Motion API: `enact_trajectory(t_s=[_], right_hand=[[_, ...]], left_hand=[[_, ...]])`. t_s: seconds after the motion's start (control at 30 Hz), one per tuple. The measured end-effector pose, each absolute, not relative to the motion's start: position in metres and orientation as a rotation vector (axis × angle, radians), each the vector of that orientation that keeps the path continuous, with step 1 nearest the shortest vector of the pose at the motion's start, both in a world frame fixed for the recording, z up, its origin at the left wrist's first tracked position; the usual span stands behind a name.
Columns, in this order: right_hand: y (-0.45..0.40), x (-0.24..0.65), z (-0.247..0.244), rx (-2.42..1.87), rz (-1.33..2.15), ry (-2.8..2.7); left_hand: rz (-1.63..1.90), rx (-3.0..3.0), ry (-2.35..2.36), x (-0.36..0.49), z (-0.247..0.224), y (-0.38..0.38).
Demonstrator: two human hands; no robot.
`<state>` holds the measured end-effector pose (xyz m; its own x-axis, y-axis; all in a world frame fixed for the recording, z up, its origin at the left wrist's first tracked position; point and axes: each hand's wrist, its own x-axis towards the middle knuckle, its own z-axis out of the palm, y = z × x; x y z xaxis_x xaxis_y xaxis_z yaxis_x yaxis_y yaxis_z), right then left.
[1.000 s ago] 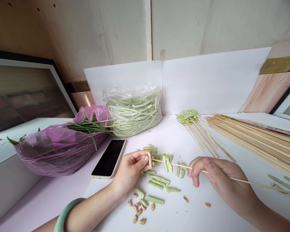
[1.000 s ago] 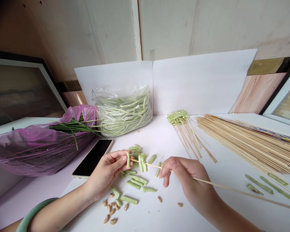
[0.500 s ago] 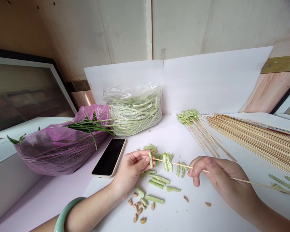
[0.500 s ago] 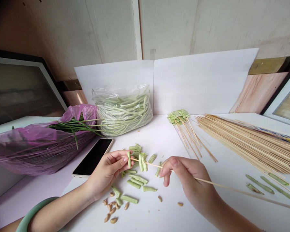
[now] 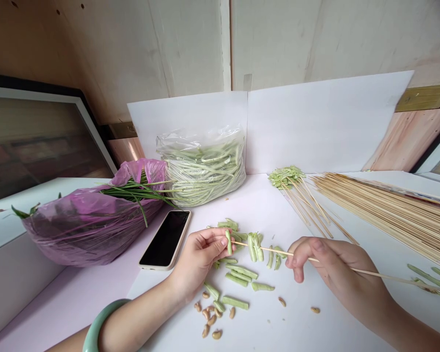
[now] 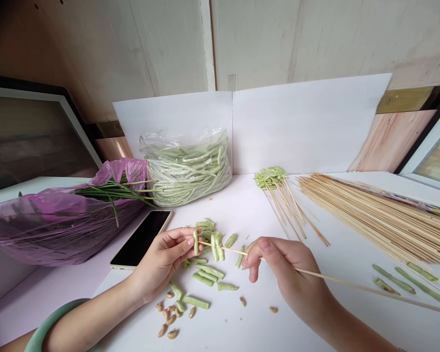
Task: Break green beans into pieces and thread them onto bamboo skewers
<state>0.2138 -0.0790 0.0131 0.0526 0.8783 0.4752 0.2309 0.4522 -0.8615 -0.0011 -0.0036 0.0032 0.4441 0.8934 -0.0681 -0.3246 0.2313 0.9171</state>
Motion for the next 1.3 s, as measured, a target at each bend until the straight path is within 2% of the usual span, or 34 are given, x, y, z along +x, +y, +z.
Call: enact_trajectory(t_s=[1.3], right_hand=[[-0.0786,0.2125,0.0109,-0.997,0.673,-1.544]], left_hand=[[0.912,1.009,0.748,-0.0011,0.0007,-0.0048]])
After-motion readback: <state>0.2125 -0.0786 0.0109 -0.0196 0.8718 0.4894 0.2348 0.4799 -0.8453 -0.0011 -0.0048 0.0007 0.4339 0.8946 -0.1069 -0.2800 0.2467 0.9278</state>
